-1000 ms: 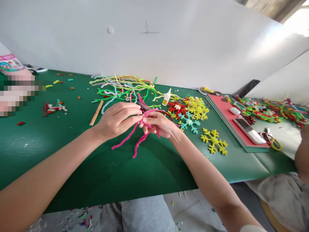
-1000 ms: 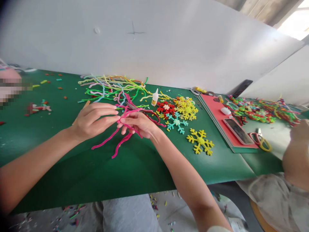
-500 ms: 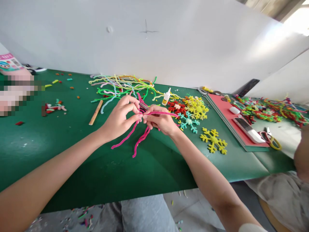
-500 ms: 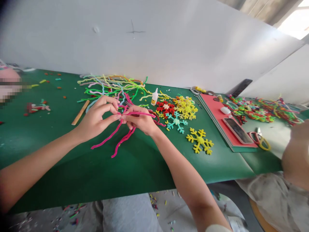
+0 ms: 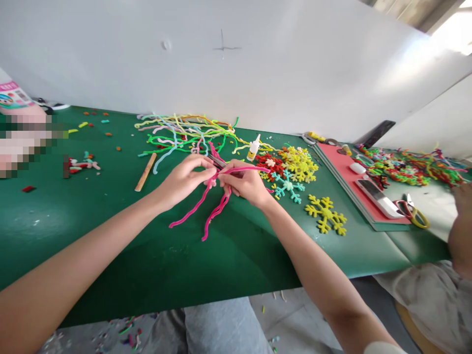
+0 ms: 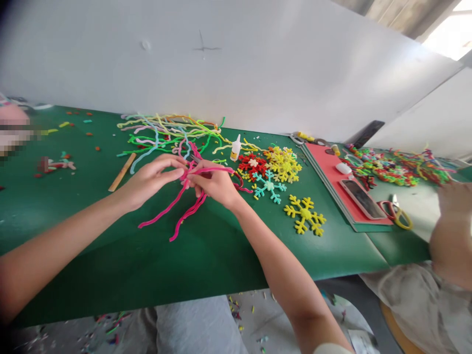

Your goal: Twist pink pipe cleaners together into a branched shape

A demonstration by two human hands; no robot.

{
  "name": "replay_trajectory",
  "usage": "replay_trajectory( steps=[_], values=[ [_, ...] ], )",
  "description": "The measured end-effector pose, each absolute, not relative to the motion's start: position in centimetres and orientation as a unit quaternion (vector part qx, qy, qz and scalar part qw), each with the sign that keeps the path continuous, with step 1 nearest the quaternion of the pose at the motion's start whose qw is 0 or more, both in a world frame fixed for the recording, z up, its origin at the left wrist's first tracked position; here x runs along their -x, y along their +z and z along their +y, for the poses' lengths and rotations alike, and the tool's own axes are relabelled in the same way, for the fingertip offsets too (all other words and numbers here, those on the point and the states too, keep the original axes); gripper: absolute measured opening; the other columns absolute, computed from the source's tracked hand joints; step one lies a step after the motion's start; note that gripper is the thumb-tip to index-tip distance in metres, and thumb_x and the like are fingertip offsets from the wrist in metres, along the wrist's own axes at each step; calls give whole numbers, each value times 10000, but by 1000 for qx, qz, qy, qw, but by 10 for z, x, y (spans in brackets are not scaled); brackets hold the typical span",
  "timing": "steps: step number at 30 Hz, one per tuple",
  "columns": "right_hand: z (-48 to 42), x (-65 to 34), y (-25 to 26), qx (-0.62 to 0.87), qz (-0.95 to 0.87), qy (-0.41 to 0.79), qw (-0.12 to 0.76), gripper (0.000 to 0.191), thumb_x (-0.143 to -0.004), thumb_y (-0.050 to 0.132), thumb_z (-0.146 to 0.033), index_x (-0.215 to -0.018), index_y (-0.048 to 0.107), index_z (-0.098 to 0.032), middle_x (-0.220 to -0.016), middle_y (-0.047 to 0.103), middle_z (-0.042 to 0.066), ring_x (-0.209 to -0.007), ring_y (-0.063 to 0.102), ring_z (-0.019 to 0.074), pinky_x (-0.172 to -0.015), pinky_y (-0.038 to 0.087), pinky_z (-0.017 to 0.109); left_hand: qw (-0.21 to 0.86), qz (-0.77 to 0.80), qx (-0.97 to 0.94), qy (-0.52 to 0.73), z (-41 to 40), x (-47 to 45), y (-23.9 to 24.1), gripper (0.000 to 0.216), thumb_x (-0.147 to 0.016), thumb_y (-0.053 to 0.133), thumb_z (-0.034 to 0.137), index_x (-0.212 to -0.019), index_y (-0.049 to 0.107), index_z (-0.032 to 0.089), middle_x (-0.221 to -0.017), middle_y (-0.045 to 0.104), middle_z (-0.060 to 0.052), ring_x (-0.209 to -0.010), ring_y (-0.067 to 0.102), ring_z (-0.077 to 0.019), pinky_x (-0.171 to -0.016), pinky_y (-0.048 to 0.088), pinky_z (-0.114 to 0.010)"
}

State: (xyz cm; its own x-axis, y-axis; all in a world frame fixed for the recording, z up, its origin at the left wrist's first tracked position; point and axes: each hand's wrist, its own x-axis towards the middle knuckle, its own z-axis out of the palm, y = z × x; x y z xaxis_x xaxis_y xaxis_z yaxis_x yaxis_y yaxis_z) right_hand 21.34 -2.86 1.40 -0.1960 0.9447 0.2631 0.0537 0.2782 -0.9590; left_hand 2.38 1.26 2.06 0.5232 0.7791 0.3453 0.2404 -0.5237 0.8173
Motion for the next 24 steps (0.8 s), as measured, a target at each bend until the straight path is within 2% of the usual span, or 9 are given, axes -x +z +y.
replay_trajectory(
  steps=[4,6,10,13,18,21,24],
  values=[
    [-25,-215,16,356,-512,599,502,200,-778,696,-303,-737,569,-154,-621,604,-20,-418,511,64,-334,276,182,101,252,-877,397,11,-22,23,226,-851,635,318,-1055,618,220,-1186,581,-92,-1219,516,-276,-1038,439,-495],
    [-24,-216,15,342,-483,645,483,209,-756,716,-288,-712,573,-142,-605,588,-24,-415,500,54,-322,253,174,41,214,-895,389,12,-21,22,151,-854,634,258,-1001,624,226,-1136,605,-79,-1209,527,-274,-1062,412,-511],
    [-24,-216,12,328,-467,697,435,207,-744,725,-258,-680,574,-131,-578,566,-32,-407,486,45,-314,231,165,1,179,-906,383,13,-20,18,56,-883,575,171,-880,616,209,-1072,626,-73,-1193,550,-259,-1049,434,-490],
    [-24,-215,11,323,-469,702,428,215,-733,740,-254,-682,572,-130,-586,587,-32,-402,482,39,-317,228,160,14,168,-914,369,13,-21,17,91,-895,542,154,-839,601,196,-1099,614,-83,-1217,530,-255,-1050,434,-474],
    [-24,-217,13,335,-491,682,427,276,-705,779,-284,-705,541,-144,-590,626,-34,-400,496,45,-322,244,154,120,209,-902,358,8,-22,22,163,-914,510,226,-771,579,191,-1135,554,-84,-1233,491,-245,-981,474,-420],
    [-23,-219,13,333,-528,650,433,291,-718,779,-314,-723,540,-148,-614,640,-25,-413,528,55,-328,265,159,200,263,-874,357,6,-24,24,217,-895,529,281,-706,581,188,-1102,547,-58,-1174,512,-239,-1019,435,-452],
    [-24,-218,13,329,-582,591,451,287,-738,765,-355,-731,560,-153,-631,643,-16,-428,550,68,-342,298,174,340,296,-810,375,7,-27,22,222,-835,586,295,-646,600,178,-1073,545,-65,-1050,566,-234,-887,515,-410]
  ],
)
